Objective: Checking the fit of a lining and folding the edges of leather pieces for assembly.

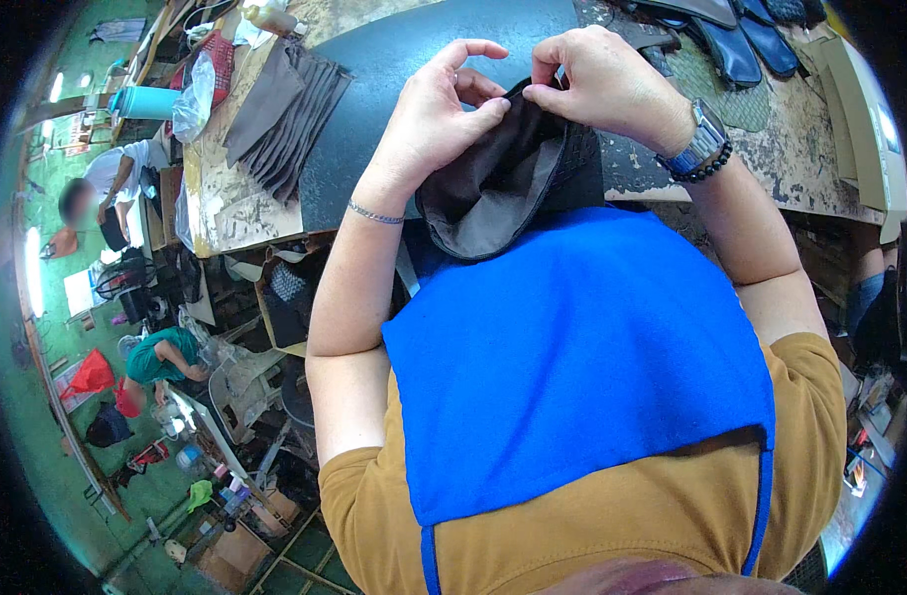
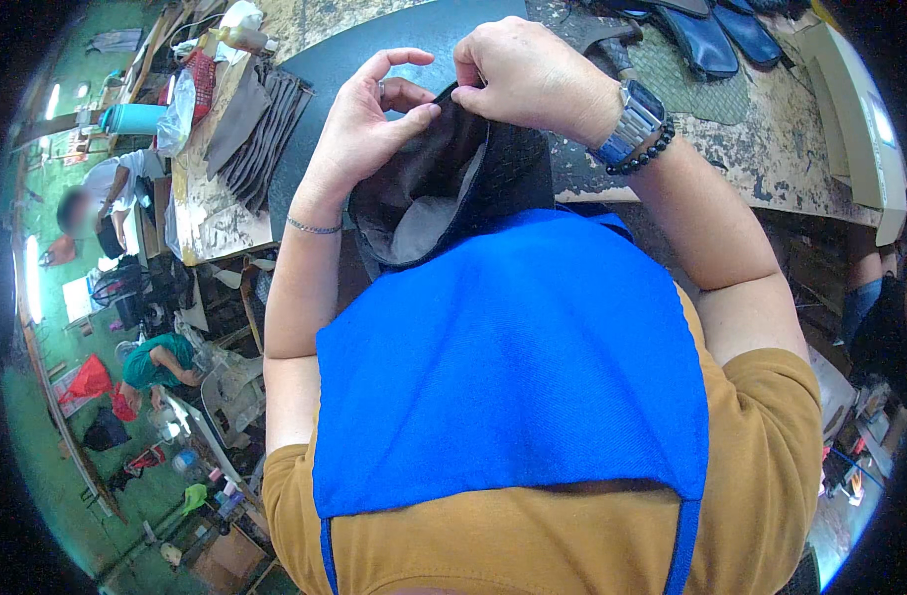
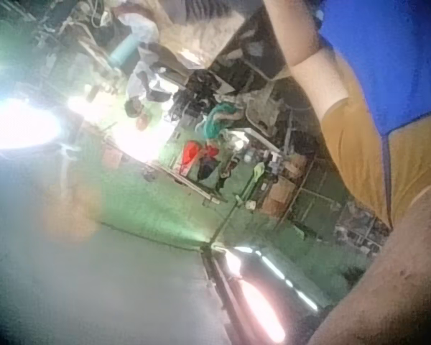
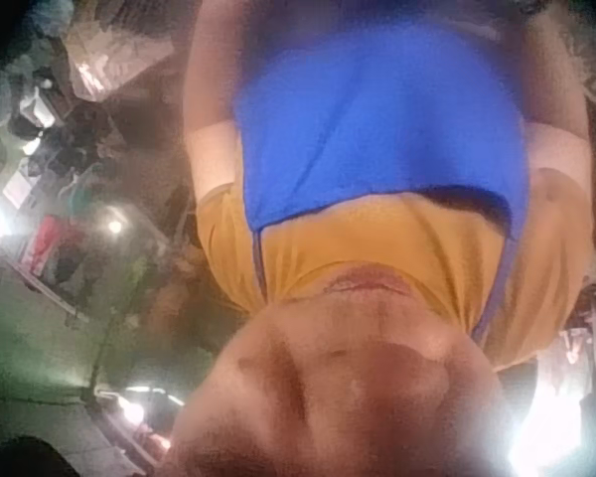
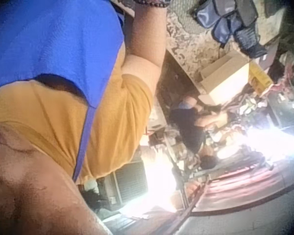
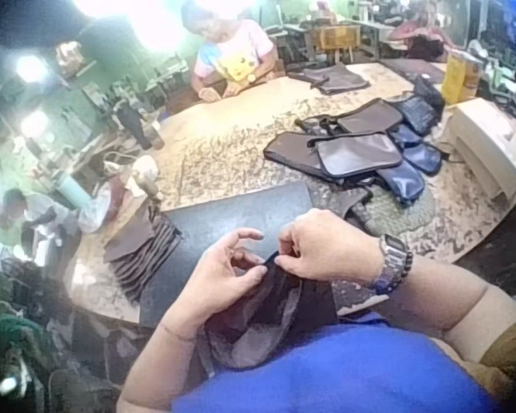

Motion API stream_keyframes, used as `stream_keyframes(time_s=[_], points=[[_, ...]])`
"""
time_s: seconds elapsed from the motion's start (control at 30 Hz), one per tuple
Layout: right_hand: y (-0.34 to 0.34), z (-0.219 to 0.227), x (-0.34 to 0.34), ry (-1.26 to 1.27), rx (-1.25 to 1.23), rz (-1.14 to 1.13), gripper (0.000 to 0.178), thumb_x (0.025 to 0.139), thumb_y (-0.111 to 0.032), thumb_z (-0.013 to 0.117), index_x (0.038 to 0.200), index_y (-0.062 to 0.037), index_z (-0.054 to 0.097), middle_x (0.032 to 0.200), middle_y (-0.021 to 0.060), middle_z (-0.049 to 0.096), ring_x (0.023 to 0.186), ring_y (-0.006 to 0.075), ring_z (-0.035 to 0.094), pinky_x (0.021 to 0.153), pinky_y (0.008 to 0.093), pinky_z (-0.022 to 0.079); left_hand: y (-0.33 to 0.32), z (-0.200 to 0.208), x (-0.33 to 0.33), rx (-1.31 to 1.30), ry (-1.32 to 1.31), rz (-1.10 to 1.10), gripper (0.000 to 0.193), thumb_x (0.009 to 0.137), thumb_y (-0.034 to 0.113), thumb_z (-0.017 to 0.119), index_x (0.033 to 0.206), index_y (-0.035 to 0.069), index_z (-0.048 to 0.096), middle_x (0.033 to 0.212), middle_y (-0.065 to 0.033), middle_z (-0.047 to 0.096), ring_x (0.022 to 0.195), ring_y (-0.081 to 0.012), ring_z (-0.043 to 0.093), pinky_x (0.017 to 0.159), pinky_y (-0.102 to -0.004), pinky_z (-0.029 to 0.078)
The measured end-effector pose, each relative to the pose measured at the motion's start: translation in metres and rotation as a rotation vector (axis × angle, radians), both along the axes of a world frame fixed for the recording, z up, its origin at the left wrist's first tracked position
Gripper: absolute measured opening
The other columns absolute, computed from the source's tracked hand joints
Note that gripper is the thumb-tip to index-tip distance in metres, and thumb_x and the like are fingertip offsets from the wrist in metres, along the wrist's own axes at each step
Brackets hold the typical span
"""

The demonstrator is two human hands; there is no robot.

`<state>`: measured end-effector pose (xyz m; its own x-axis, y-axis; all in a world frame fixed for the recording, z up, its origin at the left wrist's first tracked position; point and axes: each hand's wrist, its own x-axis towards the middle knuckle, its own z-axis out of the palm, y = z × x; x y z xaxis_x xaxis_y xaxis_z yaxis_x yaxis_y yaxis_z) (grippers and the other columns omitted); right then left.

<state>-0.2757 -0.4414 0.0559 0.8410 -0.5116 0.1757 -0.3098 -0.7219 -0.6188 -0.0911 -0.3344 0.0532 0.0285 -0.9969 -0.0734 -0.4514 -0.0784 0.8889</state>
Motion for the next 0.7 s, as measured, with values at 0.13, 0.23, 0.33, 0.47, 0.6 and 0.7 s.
stream_keyframes(time_s=[0.13,0.23,0.33,0.47,0.6,0.7], points=[[-0.0001,-0.0006,-0.0007,0.002,-0.018,0.009,0.014,0.074,-0.016,0.067,0.074,-0.0021,0.065,0.069,0.0181,0.064,0.069,0.0323,0.066,0.065,0.0392,0.052,-0.001,0.0006,-0.0024,0.024,0.074,-0.002,0.052,0.081,0.006,0.074,0.128,0.008,0.053,0.094,-0.0027,0.066,0.082,-0.0049,0.057,0.072,-0.0185,0.046],[-0.0003,-0.0011,-0.0021,-0.016,-0.025,-0.001,0.013,0.073,-0.015,0.066,0.073,-0.0021,0.065,0.069,0.0181,0.064,0.069,0.0321,0.066,0.065,0.0391,0.052,-0.0018,-0.003,0.0,0.045,0.143,0.009,0.054,0.08,0.006,0.075,0.129,0.008,0.051,0.095,-0.003,0.066,0.084,-0.0054,0.059,0.073,-0.0186,0.047],[-0.0003,-0.0001,-0.002,-0.005,-0.019,-0.019,0.013,0.073,-0.015,0.066,0.073,-0.0021,0.065,0.069,0.0183,0.064,0.069,0.0322,0.066,0.065,0.0391,0.052,-0.0021,-0.0032,0.0007,0.053,0.161,0.02,0.054,0.08,0.006,0.075,0.129,0.008,0.051,0.094,-0.0031,0.066,0.085,-0.006,0.06,0.074,-0.0191,0.048],[0.0011,0.0028,-0.0023,-0.011,0.006,0.002,0.013,0.073,-0.015,0.066,0.073,-0.0019,0.065,0.069,0.0185,0.064,0.069,0.0325,0.066,0.065,0.0397,0.052,-0.004,-0.0035,-0.0001,0.036,0.095,-0.004,0.052,0.081,0.007,0.075,0.127,0.007,0.05,0.093,-0.0031,0.066,0.085,-0.0066,0.061,0.075,-0.0202,0.049],[0.0027,0.0045,-0.0022,0.01,-0.013,0.013,0.013,0.072,-0.015,0.066,0.073,-0.0019,0.065,0.069,0.0183,0.064,0.069,0.0328,0.065,0.064,0.0403,0.052,-0.006,-0.0051,-0.0017,0.0,0.011,-0.017,0.052,0.081,0.007,0.076,0.126,0.007,0.05,0.092,-0.003,0.066,0.085,-0.0066,0.061,0.075,-0.0204,0.049],[0.0029,0.0032,-0.0031,-0.004,-0.011,0.011,0.013,0.072,-0.015,0.066,0.073,-0.002,0.065,0.069,0.0181,0.063,0.069,0.0327,0.065,0.064,0.0403,0.051,-0.0082,-0.0079,-0.0021,0.025,0.165,-0.024,0.052,0.08,0.006,0.076,0.124,0.007,0.05,0.091,-0.0033,0.066,0.084,-0.0066,0.061,0.074,-0.0204,0.049]])
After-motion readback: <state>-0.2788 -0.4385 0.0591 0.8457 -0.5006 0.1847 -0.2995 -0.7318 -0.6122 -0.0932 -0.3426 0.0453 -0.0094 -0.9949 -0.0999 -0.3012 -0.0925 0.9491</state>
